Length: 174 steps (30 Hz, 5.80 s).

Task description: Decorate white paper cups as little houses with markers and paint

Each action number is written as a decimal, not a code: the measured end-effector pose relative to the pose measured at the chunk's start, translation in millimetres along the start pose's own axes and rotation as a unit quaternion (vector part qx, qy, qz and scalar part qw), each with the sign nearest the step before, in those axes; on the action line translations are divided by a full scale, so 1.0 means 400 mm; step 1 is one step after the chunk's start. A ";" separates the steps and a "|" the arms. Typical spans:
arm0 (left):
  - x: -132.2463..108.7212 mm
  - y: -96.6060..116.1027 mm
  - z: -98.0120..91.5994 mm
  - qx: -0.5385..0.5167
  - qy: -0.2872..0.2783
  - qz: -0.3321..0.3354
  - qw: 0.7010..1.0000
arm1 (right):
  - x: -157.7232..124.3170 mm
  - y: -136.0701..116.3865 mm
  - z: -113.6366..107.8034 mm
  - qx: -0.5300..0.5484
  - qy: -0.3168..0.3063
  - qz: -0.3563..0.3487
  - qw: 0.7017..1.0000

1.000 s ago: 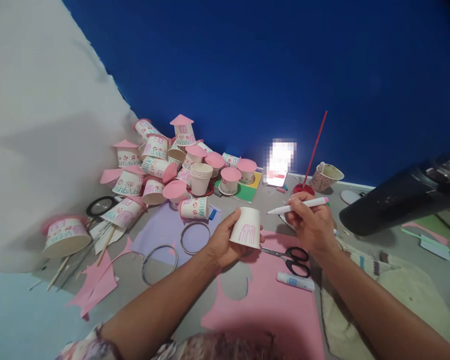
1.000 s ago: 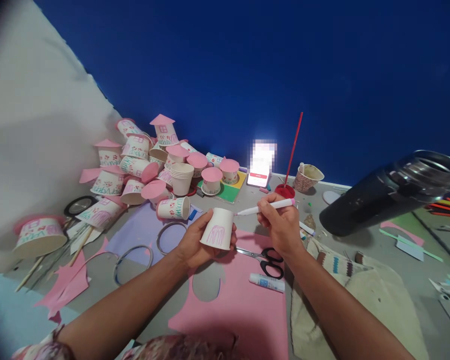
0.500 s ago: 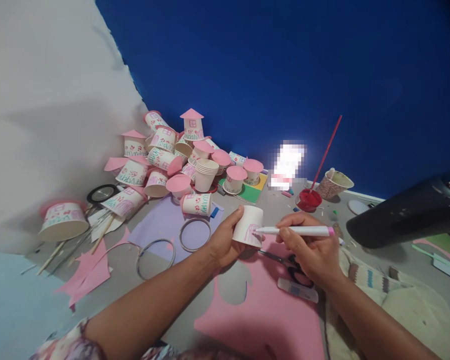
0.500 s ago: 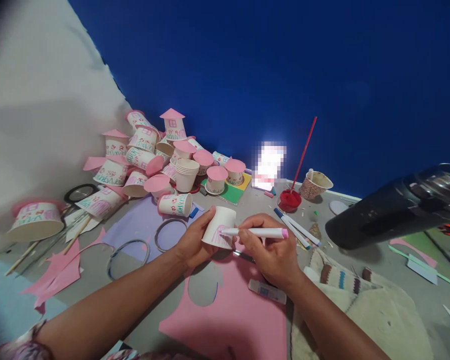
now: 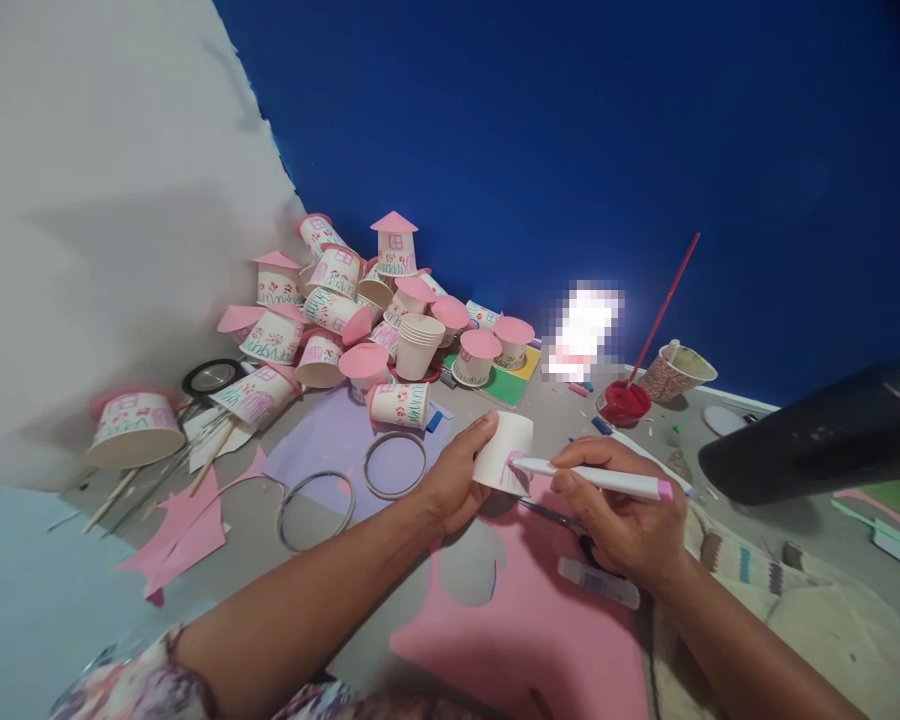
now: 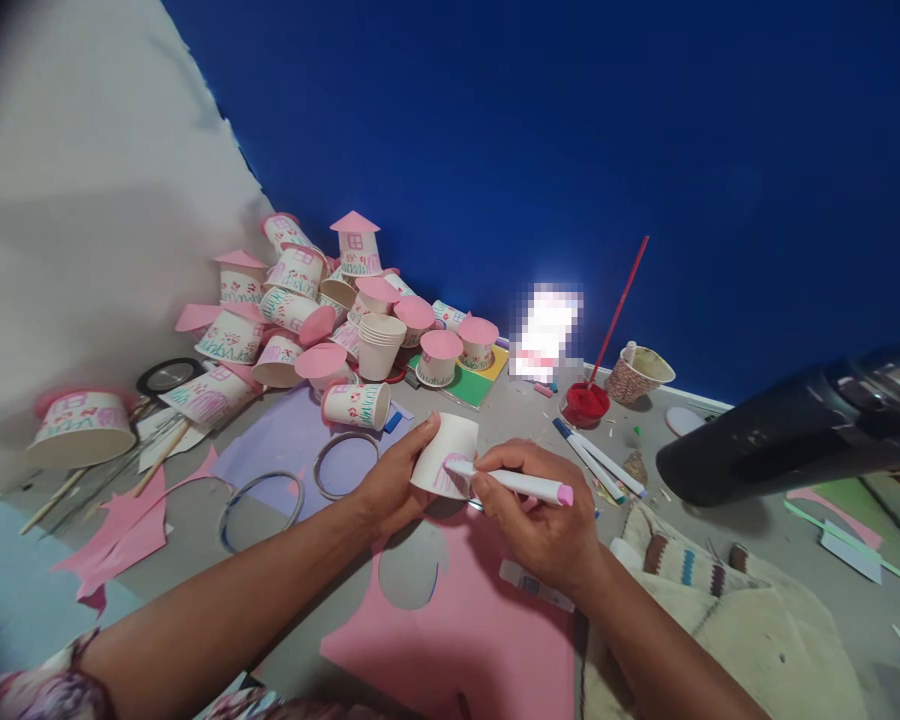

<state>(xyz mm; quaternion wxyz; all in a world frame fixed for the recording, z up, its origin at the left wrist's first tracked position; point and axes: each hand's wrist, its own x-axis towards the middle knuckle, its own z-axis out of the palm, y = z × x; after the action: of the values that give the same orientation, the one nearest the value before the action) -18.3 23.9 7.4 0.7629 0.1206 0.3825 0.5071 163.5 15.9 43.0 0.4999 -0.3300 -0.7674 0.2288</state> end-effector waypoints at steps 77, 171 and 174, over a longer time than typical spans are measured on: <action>0.001 -0.009 -0.003 -0.006 -0.042 -0.024 0.999 | 0.025 -0.036 -0.016 -0.054 0.043 0.053 0.996; 0.010 0.014 -0.024 0.011 -0.097 -0.061 0.993 | 0.053 0.118 0.003 0.362 0.154 0.314 0.864; 0.009 0.014 -0.026 0.013 -0.102 -0.066 0.992 | 0.051 0.124 0.008 0.359 0.166 0.316 0.862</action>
<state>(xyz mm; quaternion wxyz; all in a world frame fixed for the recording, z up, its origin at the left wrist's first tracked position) -28.8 27.6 1.9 0.8282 0.1560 0.3162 0.4357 168.3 64.4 20.6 0.6047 -0.3855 -0.3920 0.5762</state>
